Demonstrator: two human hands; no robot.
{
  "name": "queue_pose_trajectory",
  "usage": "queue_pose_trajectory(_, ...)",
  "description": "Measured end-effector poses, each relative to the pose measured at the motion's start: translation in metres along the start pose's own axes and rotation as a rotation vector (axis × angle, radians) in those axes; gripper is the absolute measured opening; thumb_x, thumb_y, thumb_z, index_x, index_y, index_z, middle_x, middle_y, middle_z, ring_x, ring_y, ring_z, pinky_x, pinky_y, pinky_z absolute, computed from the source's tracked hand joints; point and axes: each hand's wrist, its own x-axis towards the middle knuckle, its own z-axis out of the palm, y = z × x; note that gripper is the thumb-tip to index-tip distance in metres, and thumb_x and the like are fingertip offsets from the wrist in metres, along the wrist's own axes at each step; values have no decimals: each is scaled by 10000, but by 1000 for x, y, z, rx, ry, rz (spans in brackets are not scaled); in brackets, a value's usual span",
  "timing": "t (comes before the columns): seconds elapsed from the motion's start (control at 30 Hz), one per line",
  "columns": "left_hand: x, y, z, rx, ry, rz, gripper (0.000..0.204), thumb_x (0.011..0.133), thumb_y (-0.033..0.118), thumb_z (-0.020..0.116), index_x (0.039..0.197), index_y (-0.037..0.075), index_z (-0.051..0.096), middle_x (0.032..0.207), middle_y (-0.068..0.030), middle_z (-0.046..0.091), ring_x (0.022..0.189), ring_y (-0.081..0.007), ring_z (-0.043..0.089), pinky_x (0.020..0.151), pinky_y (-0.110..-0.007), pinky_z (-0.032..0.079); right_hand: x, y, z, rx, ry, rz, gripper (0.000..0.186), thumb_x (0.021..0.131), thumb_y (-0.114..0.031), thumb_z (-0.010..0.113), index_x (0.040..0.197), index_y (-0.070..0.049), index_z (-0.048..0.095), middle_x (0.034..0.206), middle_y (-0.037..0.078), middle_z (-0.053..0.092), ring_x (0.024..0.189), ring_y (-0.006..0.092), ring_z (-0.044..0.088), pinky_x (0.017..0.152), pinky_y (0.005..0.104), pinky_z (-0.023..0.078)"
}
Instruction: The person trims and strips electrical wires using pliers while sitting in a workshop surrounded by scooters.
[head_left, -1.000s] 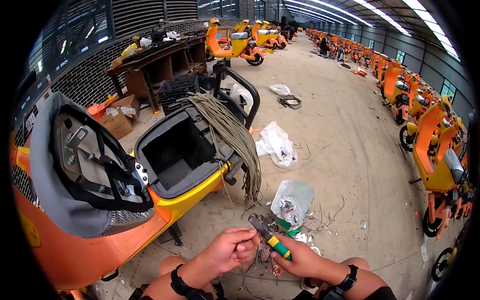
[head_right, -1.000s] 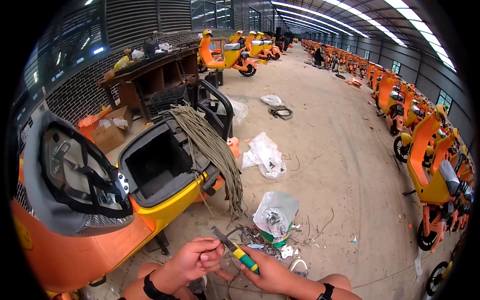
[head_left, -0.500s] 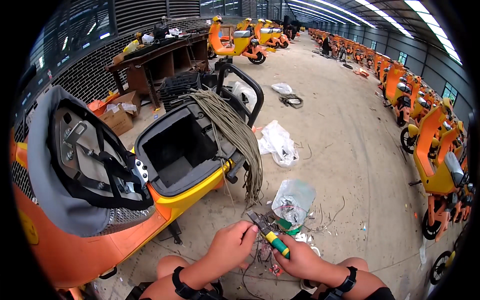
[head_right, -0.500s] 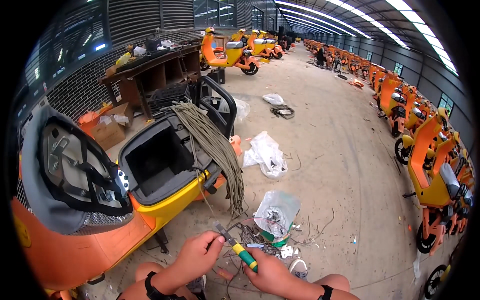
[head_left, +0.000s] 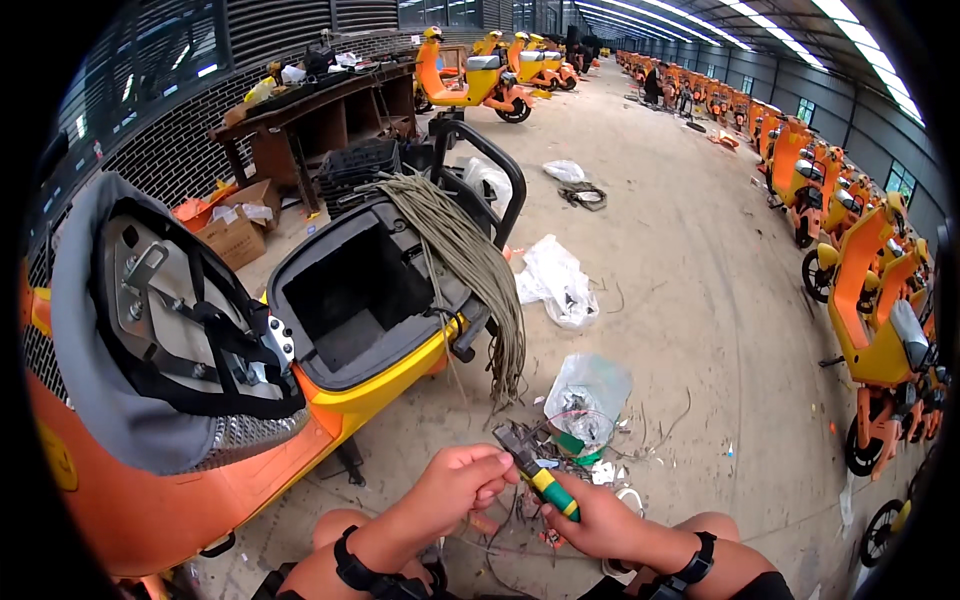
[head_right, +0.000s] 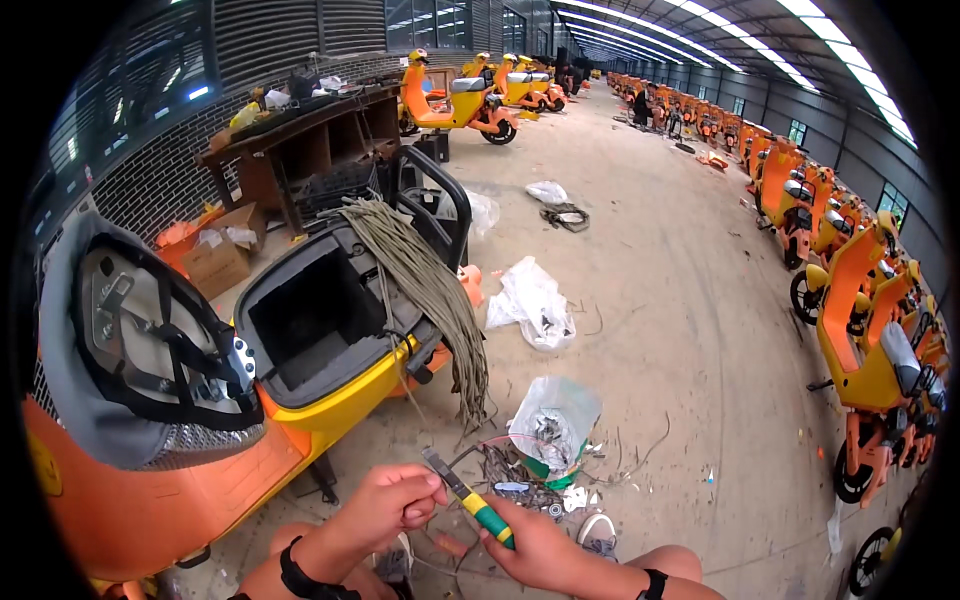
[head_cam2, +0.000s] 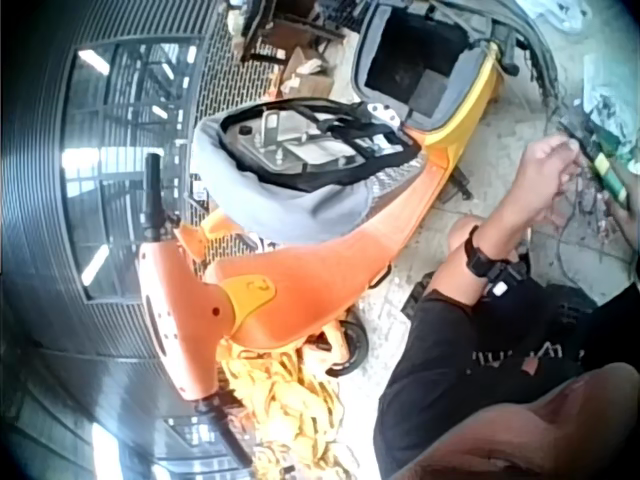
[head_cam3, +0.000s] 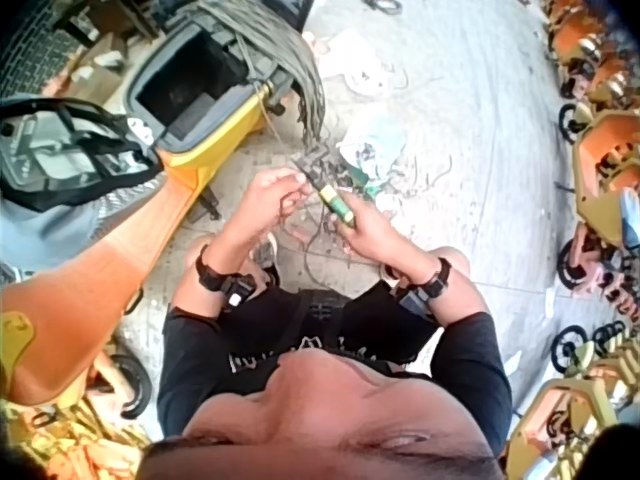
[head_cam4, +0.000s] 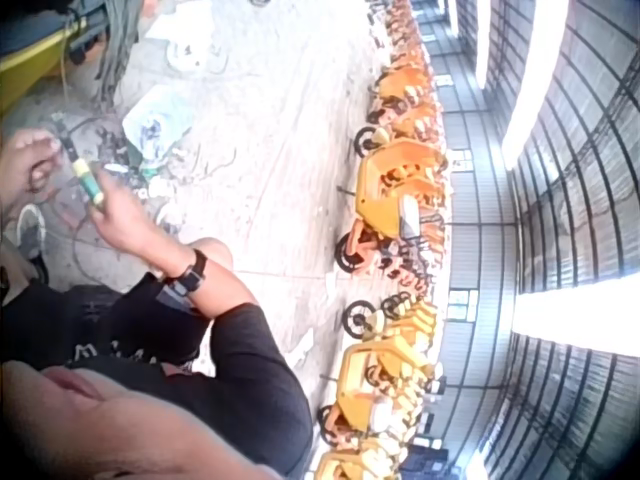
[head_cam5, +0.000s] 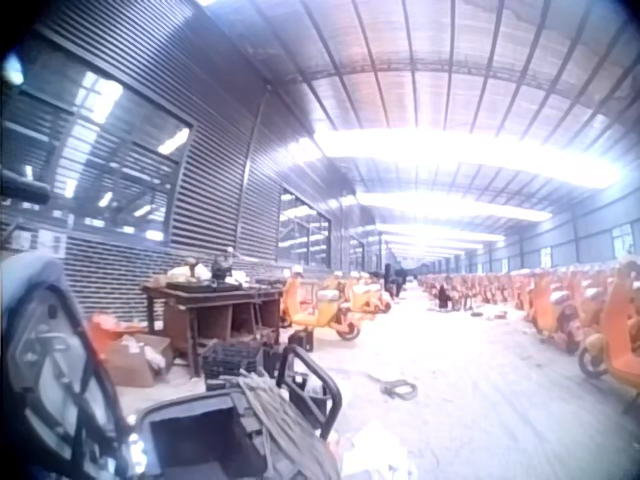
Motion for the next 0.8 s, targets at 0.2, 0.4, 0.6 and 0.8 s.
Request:
queue_pose_trajectory(0.2, 0, -4, -7, -384, -176, -85, 238, 995, 181, 487, 875, 0, 586, 579, 39, 415, 463, -54, 330, 436, -227, 281, 3, 4, -2, 37, -28, -68, 491, 880, -104, 620, 1337, -42, 452, 942, 201, 641, 846, 371, 659, 728, 408, 524)
queue_pose_trajectory(0.4, 4, -5, -6, -354, -151, -79, 238, 1007, 194, 467, 894, 19, 583, 578, 44, 410, 454, -49, 328, 442, -223, 296, 2, -13, -2, -62, 21, -31, 459, 890, -119, 620, 1311, -11, 472, 927, 207, 642, 831, 364, 655, 716, 403, 517)
queue_pose_trajectory(0.6, 16, -12, 5, 180, 106, 72, 275, 1010, 262, 485, 902, 32, 592, 641, 37, 471, 477, -79, 420, 422, -245, 340, 1, -13, 2, -91, 120, 88, 349, 904, -153, 616, 1202, -1, 517, 756, 179, 649, 687, 341, 665, 631, 394, 508)
queue_pose_trajectory(0.8, 9, -11, 12, 696, 277, 312, 256, 995, 260, 495, 933, 21, 565, 680, -115, 591, 575, -218, 592, 482, -371, 428, 3, -5, 6, -107, 164, 118, 139, 924, -73, 573, 1037, 6, 553, 804, 93, 665, 714, 153, 621, 644, 306, 489)
